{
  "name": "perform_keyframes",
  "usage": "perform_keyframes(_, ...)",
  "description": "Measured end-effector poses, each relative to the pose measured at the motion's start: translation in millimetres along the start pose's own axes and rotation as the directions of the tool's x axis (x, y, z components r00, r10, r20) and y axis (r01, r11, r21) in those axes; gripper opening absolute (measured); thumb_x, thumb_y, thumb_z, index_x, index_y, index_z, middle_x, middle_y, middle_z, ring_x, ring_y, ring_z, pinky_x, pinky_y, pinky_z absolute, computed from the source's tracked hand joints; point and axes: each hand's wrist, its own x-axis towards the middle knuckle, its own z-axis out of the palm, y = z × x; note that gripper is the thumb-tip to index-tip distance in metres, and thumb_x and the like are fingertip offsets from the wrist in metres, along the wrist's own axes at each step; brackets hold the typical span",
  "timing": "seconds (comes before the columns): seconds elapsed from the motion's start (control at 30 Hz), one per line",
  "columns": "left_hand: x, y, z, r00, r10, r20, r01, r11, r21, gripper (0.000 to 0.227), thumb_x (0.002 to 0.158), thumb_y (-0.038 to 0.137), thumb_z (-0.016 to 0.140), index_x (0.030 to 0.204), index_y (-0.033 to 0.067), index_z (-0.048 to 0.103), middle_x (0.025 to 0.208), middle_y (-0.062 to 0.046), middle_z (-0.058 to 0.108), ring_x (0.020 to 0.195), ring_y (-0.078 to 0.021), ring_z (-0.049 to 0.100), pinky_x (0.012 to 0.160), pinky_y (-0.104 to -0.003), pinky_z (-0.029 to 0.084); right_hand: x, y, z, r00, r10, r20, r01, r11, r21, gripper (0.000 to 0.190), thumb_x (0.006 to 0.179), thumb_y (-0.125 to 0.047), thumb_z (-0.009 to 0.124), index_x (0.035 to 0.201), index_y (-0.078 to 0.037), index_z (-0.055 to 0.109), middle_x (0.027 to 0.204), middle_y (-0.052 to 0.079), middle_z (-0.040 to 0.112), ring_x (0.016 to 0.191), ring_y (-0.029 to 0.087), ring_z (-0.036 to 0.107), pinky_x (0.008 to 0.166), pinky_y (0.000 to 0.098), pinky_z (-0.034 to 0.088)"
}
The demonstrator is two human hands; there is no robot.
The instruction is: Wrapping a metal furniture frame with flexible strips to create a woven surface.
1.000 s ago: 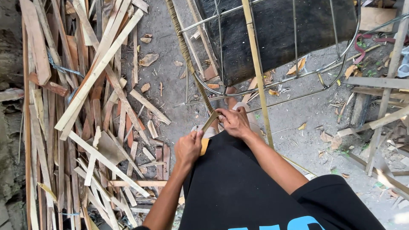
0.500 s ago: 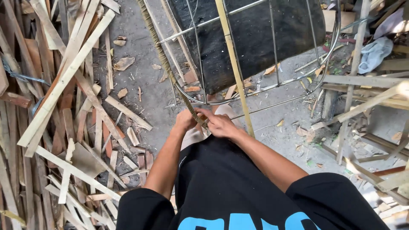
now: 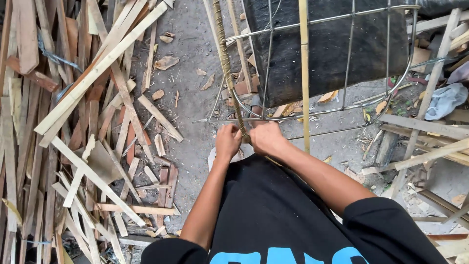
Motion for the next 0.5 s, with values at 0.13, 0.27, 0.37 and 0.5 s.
perform_keyframes(0.13, -45, 15, -30, 0.972, -0.235, -0.010, 0.231, 0.962, -0.143, 0.044, 0.105, 0.052, 0.055, 0.108, 0.0117, 0.071, 0.106, -0.013, 0.070, 0.117, -0.0355, 0.064, 0.106, -0.050, 0.048, -47, -2, -33, 0.969, -0.096, -0.229, 0.086, 0.995, -0.053, 0.015, 0.082, -0.021, 0.056, 0.068, -0.023, 0.061, 0.053, 0.007, 0.052, 0.051, 0.030, 0.059, 0.053, 0.0514, 0.040)
perform_keyframes(0.27, -64, 34, -4, 0.909, -0.207, 0.361, 0.355, 0.839, -0.413, 0.060, 0.096, 0.063, 0.060, 0.084, 0.0070, 0.080, 0.072, -0.017, 0.075, 0.073, -0.0254, 0.076, 0.068, -0.037, 0.059, -83, -45, -112, 0.997, -0.043, 0.058, 0.038, 0.997, 0.073, 0.020, 0.078, -0.024, 0.053, 0.062, -0.027, 0.067, 0.057, 0.004, 0.066, 0.057, 0.025, 0.068, 0.057, 0.0459, 0.042)
perform_keyframes(0.37, -76, 48, 12, 0.900, -0.239, 0.365, 0.399, 0.790, -0.465, 0.040, 0.093, 0.043, 0.070, 0.088, 0.0047, 0.079, 0.069, -0.016, 0.072, 0.070, -0.0257, 0.074, 0.061, -0.038, 0.059, -95, -49, -162, 0.952, -0.078, 0.295, -0.005, 0.962, 0.272, 0.023, 0.085, -0.033, 0.057, 0.075, -0.022, 0.074, 0.066, 0.010, 0.073, 0.070, 0.033, 0.073, 0.066, 0.0484, 0.048)
perform_keyframes(0.5, -85, 25, 15, 0.858, -0.345, 0.381, 0.514, 0.570, -0.641, 0.023, 0.102, 0.024, 0.060, 0.094, 0.0031, 0.067, 0.065, -0.003, 0.060, 0.048, -0.0156, 0.067, 0.045, -0.027, 0.056, -85, -6, -186, 0.815, -0.069, 0.576, -0.308, 0.789, 0.531, 0.035, 0.092, -0.040, 0.065, 0.114, -0.014, 0.075, 0.098, 0.023, 0.078, 0.103, 0.048, 0.073, 0.089, 0.0592, 0.055)
